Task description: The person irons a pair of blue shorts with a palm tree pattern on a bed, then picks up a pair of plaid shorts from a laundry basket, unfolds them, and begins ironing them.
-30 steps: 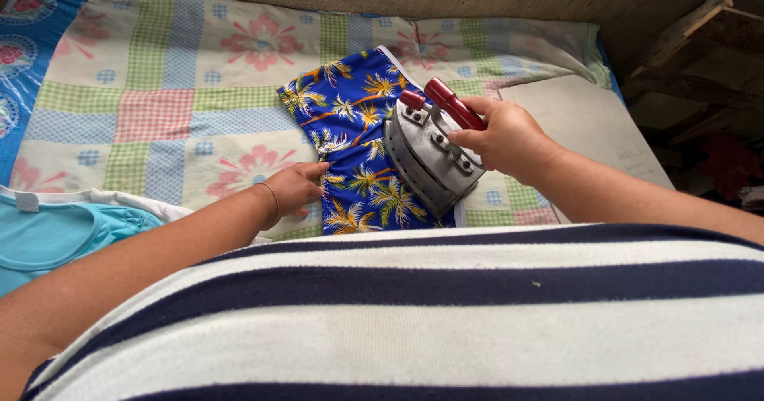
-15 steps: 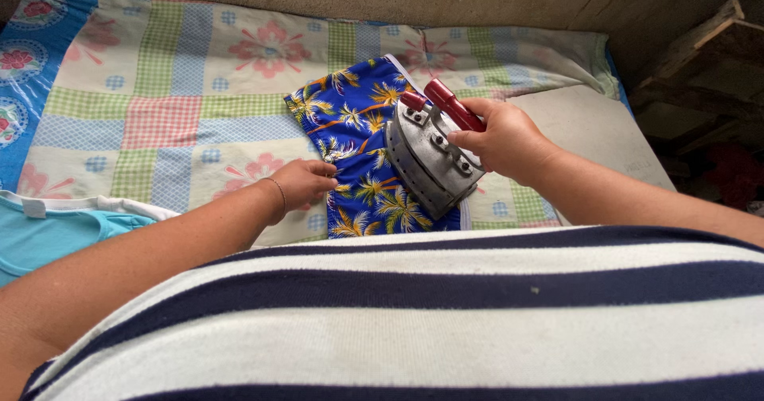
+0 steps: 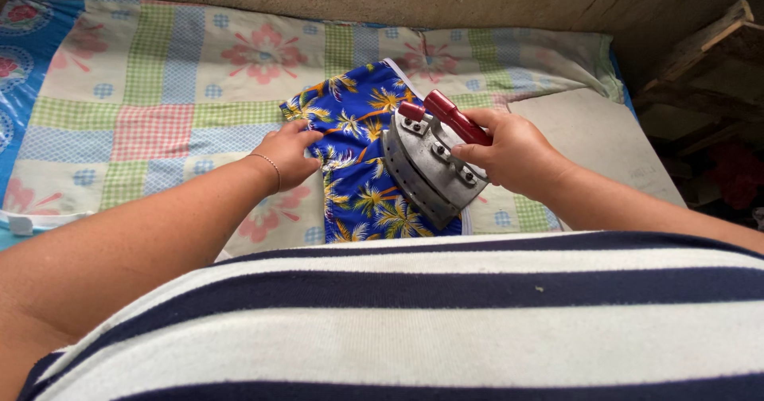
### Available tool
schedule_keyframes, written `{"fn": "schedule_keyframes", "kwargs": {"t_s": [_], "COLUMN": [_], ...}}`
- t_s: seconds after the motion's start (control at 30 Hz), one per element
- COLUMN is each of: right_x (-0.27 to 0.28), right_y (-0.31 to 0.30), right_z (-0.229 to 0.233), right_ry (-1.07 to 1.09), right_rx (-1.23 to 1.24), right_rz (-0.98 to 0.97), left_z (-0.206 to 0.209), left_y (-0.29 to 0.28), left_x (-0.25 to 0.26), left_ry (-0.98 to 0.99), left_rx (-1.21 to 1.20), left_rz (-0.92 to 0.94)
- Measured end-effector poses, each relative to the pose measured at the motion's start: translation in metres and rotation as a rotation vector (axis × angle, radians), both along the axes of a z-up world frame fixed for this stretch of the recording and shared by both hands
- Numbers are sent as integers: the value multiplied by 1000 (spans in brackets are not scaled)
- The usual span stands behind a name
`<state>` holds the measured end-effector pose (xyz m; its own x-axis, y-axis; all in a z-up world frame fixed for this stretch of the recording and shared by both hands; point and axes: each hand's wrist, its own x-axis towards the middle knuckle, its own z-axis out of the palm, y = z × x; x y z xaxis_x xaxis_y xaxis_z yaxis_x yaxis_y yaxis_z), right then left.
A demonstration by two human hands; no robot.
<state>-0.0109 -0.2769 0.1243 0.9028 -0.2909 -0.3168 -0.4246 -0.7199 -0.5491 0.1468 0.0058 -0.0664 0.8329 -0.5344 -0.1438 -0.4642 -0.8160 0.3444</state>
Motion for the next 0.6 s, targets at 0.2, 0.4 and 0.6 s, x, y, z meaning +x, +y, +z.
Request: {"fn": "schedule_keyframes", "kwargs": {"t_s": [0.2,0.4,0.6], "right_x": [3,17,54], "right_y": [-10,0,3], "right_z": [3,15,31], "right_ry": [4,3,-26], "right_rx": [-7,-35,-81], "right_rz": [97,169,217], "left_z": [26,37,42], "left_y": [-21,-21,-22], "left_x": [-12,-17,-22], "left_ry": [197,179,191], "left_rx": [287,404,378], "left_rz": [12,-41,-23]}}
